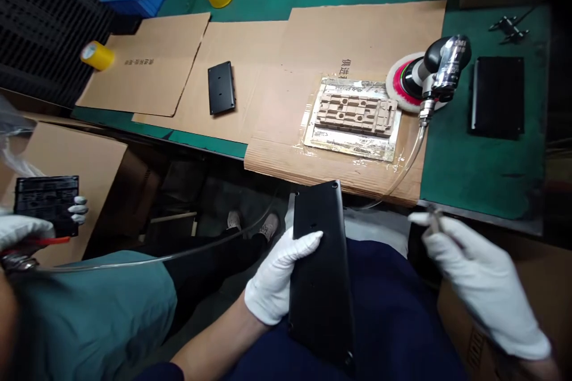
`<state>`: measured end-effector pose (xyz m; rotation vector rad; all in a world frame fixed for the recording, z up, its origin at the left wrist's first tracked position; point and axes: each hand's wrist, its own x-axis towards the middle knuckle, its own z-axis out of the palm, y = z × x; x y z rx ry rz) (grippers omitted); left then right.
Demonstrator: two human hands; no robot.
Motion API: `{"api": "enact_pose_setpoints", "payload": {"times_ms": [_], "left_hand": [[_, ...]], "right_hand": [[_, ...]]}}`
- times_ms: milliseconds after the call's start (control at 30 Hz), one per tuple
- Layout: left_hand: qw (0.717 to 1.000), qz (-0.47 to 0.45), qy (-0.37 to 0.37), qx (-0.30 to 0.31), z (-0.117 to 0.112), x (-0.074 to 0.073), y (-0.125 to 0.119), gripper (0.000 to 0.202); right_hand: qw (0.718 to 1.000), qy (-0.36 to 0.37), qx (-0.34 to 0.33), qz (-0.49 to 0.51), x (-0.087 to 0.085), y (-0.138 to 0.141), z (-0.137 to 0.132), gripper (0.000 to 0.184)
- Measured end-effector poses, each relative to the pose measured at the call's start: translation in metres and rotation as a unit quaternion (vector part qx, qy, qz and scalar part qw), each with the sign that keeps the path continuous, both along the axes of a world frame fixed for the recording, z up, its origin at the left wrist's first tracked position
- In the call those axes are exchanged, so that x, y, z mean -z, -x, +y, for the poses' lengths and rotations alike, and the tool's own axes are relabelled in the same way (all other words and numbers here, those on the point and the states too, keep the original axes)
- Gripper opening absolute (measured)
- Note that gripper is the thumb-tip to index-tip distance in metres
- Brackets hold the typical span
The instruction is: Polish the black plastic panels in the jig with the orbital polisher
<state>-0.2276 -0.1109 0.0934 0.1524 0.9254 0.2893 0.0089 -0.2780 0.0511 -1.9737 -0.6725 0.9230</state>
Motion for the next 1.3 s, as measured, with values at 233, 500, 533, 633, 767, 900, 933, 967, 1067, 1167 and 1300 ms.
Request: {"api": "enact_pose_setpoints", "payload": {"times_ms": [233,500,533,633,767,900,933,967,1067,1167,1300], "left_hand": [[0.999,-0.034,0.039,0.011,0.0,0.003,0.002,0.027],[0.998,-0.049,0.048,0.013,0.0,0.005,0.003,0.021],[0.997,-0.05,0.049,0.014,0.0,0.005,0.003,0.021],[0.998,-0.045,0.05,0.015,-0.001,0.005,0.003,0.022],[0.998,-0.029,0.055,0.015,-0.001,0.005,0.004,0.026],[0.998,-0.021,0.063,0.017,-0.002,0.006,0.005,0.028],[0.998,-0.02,0.064,0.017,-0.002,0.006,0.005,0.029],[0.998,-0.018,0.065,0.016,-0.003,0.006,0.005,0.028],[0.998,-0.018,0.061,0.013,-0.003,0.006,0.006,0.028],[0.998,-0.021,0.056,0.015,-0.002,0.006,0.006,0.028],[0.998,-0.02,0.051,0.02,-0.003,0.005,0.007,0.031]], "right_hand": [[0.976,-0.132,-0.169,0.022,-0.016,0.055,0.009,0.025],[0.973,-0.139,-0.182,0.002,-0.014,0.058,0.013,0.025],[0.974,-0.138,-0.181,-0.002,-0.014,0.058,0.012,0.025],[0.973,-0.142,-0.185,-0.009,-0.013,0.059,0.011,0.025],[0.971,-0.146,-0.191,-0.014,-0.014,0.059,0.01,0.026],[0.969,-0.151,-0.196,-0.012,-0.016,0.061,0.009,0.026],[0.969,-0.151,-0.196,-0.011,-0.016,0.061,0.009,0.026],[0.969,-0.149,-0.196,-0.011,-0.016,0.061,0.008,0.026],[0.969,-0.148,-0.199,-0.015,-0.015,0.062,0.006,0.026],[0.965,-0.157,-0.209,-0.02,-0.014,0.062,0.005,0.025],[0.96,-0.165,-0.223,-0.031,-0.015,0.063,0.004,0.026]]}}
